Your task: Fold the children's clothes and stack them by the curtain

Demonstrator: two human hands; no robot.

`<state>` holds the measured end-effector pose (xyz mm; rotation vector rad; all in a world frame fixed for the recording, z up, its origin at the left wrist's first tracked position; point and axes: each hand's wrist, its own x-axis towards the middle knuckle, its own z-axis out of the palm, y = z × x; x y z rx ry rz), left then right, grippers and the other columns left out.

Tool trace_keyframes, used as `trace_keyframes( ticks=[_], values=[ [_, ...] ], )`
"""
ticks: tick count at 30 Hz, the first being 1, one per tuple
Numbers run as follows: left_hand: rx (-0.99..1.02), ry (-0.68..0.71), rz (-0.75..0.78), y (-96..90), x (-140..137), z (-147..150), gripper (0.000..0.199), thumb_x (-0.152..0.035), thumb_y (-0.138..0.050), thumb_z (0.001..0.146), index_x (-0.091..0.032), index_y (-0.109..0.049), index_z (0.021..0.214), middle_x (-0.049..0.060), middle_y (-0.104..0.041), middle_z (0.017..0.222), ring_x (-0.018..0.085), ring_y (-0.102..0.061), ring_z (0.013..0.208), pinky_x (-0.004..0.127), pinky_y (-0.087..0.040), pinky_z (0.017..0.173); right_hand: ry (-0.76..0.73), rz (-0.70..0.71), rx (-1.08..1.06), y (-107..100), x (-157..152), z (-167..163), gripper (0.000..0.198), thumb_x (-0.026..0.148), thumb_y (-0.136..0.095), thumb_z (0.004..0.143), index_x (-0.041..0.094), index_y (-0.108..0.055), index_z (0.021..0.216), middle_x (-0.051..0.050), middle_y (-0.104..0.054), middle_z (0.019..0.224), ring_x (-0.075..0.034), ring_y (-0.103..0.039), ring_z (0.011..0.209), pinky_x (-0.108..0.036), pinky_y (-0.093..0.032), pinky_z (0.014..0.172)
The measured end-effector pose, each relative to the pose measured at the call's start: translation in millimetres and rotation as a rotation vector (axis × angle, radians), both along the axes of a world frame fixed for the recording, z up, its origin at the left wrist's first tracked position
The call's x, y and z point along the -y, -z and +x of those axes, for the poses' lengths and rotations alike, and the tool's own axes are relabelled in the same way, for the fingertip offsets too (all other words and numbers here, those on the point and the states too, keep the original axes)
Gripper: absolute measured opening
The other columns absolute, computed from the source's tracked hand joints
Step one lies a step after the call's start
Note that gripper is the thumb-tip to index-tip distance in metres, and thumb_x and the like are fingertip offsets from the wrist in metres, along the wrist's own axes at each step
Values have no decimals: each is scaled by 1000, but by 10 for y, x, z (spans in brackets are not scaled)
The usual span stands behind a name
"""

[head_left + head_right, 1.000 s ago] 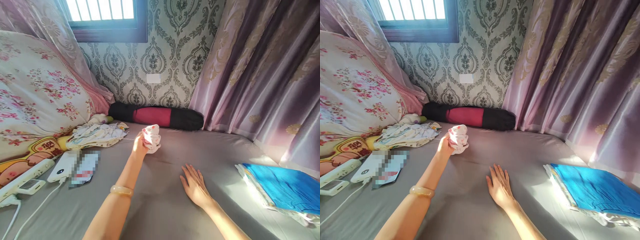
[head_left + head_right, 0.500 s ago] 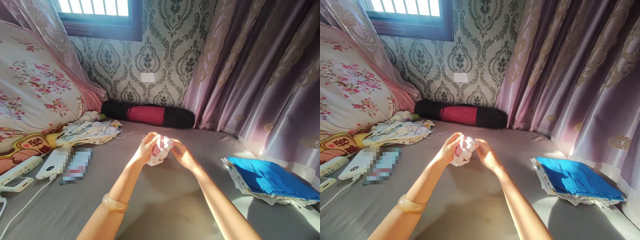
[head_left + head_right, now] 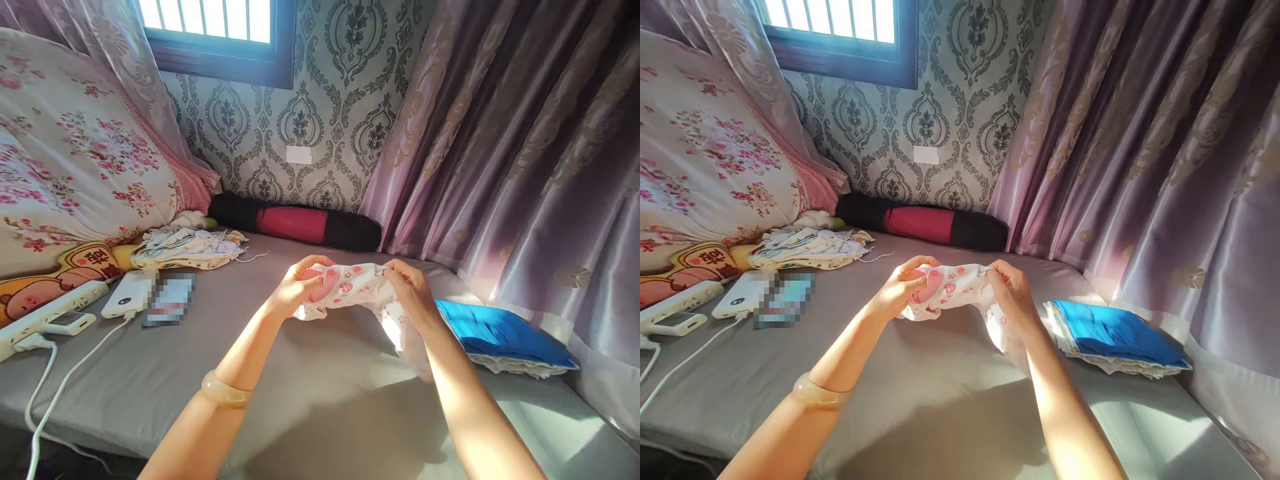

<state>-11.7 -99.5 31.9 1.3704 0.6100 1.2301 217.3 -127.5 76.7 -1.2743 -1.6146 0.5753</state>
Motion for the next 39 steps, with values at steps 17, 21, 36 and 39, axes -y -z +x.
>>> trace_keyframes(
  ticks=[17, 21, 36, 39],
  values=[
    [-305, -116, -114, 467, 373, 435, 26, -31, -61, 71, -16, -69, 90, 2, -66, 75, 14, -59, 68, 22, -42, 59, -72, 185, 428, 657, 441, 128, 26, 26, -46, 88, 22, -62, 109, -8, -63, 115, -20, -59, 107, -33, -45, 91],
    [-292, -143, -112, 532, 287, 442, 20, -32, -63, 68, -17, -63, 82, -2, -60, 65, 12, -55, 60, 21, -39, 54, -193, 114, 382, 687, 397, -69, 27, 32, -54, 88, 26, -60, 114, -4, -64, 111, -17, -60, 101, -31, -46, 89],
    [-300, -595, 30, 338, 506, 258, 26, -45, -64, 78, -20, -62, 84, 0, -61, 79, 12, -53, 69, 22, -40, 60, 188, 46, 331, 481, -20, -83, 25, 41, -51, 87, 21, -66, 90, -3, -68, 91, -17, -60, 83, -26, -42, 70],
    [-400, -441, 91, 441, 551, 327, 24, -44, -58, 83, -21, -59, 78, -3, -52, 63, 11, -46, 57, 22, -34, 54, 222, 54, 315, 392, -153, -81, 23, 41, -54, 86, 21, -66, 87, -3, -69, 87, -17, -61, 81, -26, -41, 70]
  ],
)
